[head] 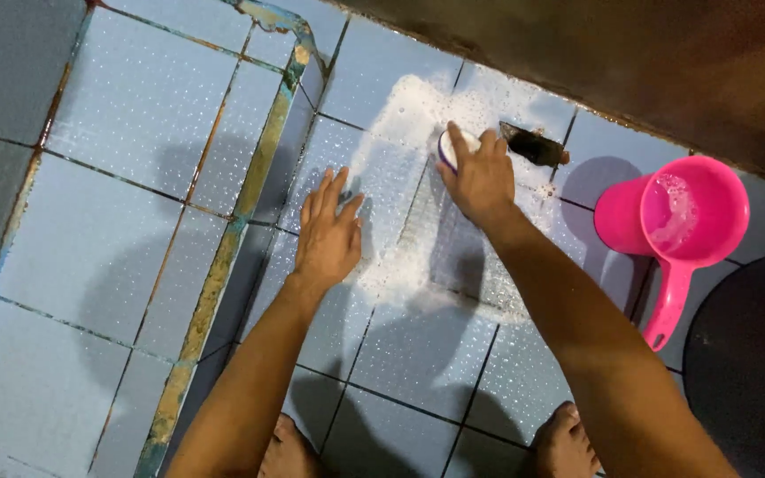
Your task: The person pours soapy water from a pink scoop onto a tiled floor, then scrubs the area with a bar of soap, creating foam. The person continues scrubbing the same section of floor repeatedly.
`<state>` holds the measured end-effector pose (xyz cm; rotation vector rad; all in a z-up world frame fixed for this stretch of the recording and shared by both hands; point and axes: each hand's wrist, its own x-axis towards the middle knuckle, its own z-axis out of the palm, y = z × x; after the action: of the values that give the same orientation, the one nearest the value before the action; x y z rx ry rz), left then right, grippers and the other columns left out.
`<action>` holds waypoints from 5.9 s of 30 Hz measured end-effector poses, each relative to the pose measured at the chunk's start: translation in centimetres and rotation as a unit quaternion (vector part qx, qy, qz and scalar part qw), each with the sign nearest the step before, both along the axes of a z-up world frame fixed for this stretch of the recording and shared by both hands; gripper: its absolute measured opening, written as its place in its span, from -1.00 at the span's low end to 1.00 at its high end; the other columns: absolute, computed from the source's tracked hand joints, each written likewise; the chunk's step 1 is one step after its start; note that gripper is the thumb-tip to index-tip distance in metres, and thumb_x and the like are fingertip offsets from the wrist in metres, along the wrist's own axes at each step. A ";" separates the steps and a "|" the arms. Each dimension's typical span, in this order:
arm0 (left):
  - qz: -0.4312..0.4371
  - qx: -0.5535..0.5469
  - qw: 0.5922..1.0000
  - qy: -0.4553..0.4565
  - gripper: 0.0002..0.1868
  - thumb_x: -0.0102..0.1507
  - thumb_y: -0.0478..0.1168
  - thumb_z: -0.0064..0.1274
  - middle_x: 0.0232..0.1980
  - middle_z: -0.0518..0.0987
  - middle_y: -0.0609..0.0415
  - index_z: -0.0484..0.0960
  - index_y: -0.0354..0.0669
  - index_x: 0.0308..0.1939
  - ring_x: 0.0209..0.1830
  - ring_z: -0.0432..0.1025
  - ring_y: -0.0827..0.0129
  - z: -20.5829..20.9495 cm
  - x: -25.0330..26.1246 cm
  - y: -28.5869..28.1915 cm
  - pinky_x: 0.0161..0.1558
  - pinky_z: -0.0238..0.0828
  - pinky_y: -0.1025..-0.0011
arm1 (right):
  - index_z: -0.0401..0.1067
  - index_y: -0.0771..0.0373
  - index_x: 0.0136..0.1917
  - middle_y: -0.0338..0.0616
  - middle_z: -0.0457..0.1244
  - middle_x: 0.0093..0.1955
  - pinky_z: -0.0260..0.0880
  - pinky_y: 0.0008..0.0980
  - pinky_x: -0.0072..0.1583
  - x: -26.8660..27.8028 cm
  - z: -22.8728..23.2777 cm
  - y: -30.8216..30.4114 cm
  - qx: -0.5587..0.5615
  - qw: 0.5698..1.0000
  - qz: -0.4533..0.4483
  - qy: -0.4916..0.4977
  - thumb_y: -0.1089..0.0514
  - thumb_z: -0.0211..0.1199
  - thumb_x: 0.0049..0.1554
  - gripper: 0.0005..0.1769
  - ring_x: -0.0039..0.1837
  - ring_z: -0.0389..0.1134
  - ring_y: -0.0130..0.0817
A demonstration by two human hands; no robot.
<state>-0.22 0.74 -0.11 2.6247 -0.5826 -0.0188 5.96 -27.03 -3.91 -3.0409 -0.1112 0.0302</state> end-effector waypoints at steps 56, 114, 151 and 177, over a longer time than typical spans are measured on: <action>0.134 -0.065 0.988 0.039 -0.49 0.38 -0.09 -0.08 0.62 -0.03 -0.26 0.42 -0.18 0.39 0.65 -0.31 -0.27 -1.1 -0.6 -6.7 0.42 -0.33 -0.40 | 0.20 0.26 0.53 0.06 0.18 0.05 0.38 -0.12 -0.05 -7.7 -1.8 2.1 0.002 0.981 0.189 -0.033 -0.28 0.15 0.18 -0.17 0.02 0.29 0.00; 0.202 -0.140 0.969 0.000 -0.77 0.31 -0.27 0.05 0.46 0.28 -0.01 0.64 -0.13 0.04 0.56 0.05 -0.09 -3.3 -1.0 0.0 0.32 0.08 -0.18 | 0.34 0.02 0.46 0.09 0.17 0.02 0.48 -0.07 -0.10 -4.5 -1.3 2.4 0.011 0.995 0.070 -0.070 -0.22 0.33 0.15 -0.32 0.03 0.35 0.10; 0.197 -0.144 0.970 0.017 -0.77 0.32 -0.26 0.01 0.46 0.30 0.02 0.66 -0.11 0.03 0.57 0.06 -0.06 -2.7 -1.6 -0.9 0.31 0.12 -0.19 | 0.39 -0.07 0.37 -0.02 0.20 -0.07 0.44 -0.17 -0.10 -16.3 -0.5 4.2 0.107 0.956 0.274 0.012 -0.20 0.19 0.20 -0.49 -0.05 0.35 -0.06; 0.193 -0.158 0.968 -0.002 -0.78 0.30 -0.25 0.05 0.45 0.30 0.03 0.65 -0.10 0.02 0.57 0.04 -0.07 -4.5 -1.1 -2.5 0.30 0.12 -0.22 | 0.40 -0.15 0.39 0.01 0.20 -0.13 0.41 -0.07 -0.10 -13.9 2.0 -1.6 0.026 0.977 0.205 -0.048 -0.31 0.17 0.17 -0.43 -0.10 0.34 0.02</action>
<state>-1.33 -1.81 -4.58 2.3778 -0.0578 0.1853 -7.92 -28.59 -1.88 -2.9102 -0.7304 -0.0867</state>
